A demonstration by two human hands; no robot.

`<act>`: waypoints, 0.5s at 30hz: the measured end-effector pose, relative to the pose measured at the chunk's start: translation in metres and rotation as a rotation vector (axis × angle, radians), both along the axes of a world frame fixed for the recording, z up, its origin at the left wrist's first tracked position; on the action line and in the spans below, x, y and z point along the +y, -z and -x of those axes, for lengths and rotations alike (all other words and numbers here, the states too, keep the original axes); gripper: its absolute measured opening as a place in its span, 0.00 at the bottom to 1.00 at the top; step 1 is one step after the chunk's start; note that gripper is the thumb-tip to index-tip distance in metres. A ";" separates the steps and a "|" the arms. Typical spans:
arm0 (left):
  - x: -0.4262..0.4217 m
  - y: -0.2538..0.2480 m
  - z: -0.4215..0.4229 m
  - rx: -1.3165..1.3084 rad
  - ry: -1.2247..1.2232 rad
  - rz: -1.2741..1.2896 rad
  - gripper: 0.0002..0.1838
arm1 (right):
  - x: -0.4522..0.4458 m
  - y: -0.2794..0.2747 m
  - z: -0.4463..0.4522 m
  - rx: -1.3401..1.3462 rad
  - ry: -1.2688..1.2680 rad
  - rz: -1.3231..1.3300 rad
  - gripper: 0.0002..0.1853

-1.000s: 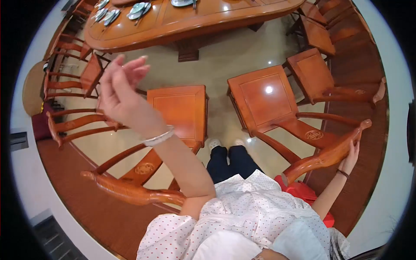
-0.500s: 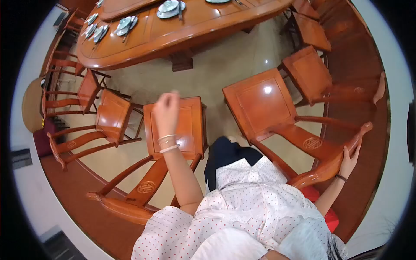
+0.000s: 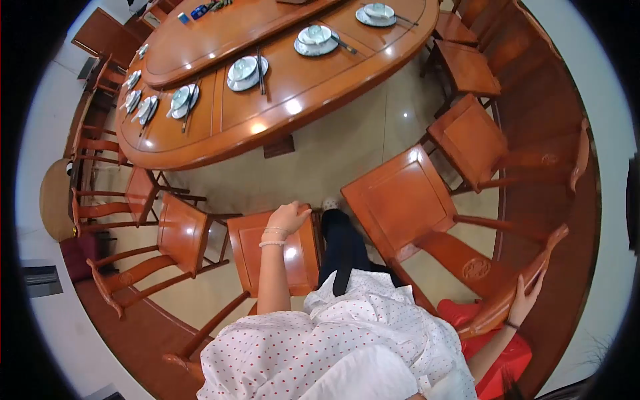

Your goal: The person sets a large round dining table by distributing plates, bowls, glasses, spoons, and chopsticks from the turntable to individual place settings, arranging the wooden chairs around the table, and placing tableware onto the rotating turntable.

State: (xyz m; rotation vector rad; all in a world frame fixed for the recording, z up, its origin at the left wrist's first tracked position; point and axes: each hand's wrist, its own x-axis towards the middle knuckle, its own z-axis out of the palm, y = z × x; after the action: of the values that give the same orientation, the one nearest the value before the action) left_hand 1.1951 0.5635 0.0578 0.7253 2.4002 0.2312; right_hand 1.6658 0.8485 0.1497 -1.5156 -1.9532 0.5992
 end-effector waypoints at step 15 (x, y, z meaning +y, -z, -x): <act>-0.064 0.020 0.201 -0.033 -0.463 -0.059 0.24 | 0.015 -0.026 0.006 -0.632 0.004 -0.063 0.30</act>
State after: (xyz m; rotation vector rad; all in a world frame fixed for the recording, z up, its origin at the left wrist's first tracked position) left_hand 0.9946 0.4995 0.0376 0.1767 2.5082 0.4989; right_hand 1.6600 0.8634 0.1755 -1.8155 -2.3902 0.0406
